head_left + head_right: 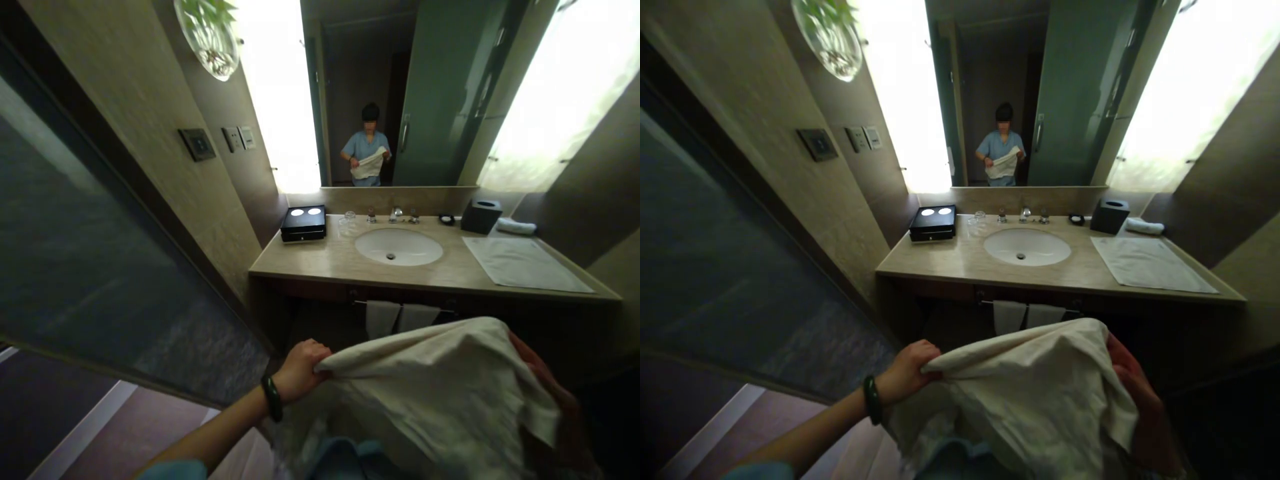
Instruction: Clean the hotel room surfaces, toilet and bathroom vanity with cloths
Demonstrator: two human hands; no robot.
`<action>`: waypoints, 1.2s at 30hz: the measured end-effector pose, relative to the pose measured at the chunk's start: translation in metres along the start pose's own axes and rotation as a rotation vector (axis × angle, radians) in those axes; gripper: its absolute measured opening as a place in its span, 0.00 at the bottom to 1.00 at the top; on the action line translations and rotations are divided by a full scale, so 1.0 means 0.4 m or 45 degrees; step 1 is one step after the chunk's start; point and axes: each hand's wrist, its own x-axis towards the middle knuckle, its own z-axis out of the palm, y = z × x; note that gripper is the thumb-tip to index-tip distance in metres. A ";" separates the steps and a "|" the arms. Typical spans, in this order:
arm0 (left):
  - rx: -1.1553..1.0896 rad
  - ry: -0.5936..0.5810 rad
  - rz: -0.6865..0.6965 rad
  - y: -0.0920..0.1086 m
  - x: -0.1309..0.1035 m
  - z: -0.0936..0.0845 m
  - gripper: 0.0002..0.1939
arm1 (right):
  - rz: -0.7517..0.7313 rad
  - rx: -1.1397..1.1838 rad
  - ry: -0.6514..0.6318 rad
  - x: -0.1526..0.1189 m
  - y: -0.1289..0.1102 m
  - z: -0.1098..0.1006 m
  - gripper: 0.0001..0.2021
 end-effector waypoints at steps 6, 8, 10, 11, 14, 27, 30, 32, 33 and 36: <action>-0.344 0.415 -0.260 -0.187 0.245 -0.210 0.10 | 0.112 -0.181 0.023 0.314 0.121 0.028 0.24; -0.127 0.590 -0.259 -0.230 0.329 -0.326 0.10 | 0.103 -0.163 0.063 0.423 0.163 0.053 0.22; 0.084 0.774 -0.343 -0.276 0.425 -0.427 0.12 | 0.138 0.037 0.073 0.541 0.174 0.107 0.23; 0.164 0.856 -0.422 -0.303 0.476 -0.465 0.14 | 0.154 0.174 0.057 0.601 0.167 0.145 0.24; 0.294 1.019 -0.693 -0.402 0.627 -0.513 0.23 | 0.132 0.393 -0.076 0.764 0.118 0.290 0.24; 0.227 0.652 -0.205 -0.519 1.303 -0.423 0.47 | -0.366 -0.329 -0.707 0.903 0.126 0.754 0.11; -0.039 0.477 -0.224 -0.505 1.459 -0.424 0.51 | -0.077 0.099 -0.483 0.930 0.071 0.745 0.17; -0.213 0.385 -0.251 -0.516 1.511 -0.423 0.43 | 0.194 0.294 -0.298 0.938 0.017 0.731 0.23; -0.285 0.360 -0.257 -0.525 1.519 -0.424 0.39 | 0.309 0.378 -0.177 0.942 -0.010 0.724 0.25; -0.491 0.365 -0.279 -0.549 1.468 -0.446 0.30 | 0.469 0.566 0.185 0.966 -0.079 0.699 0.27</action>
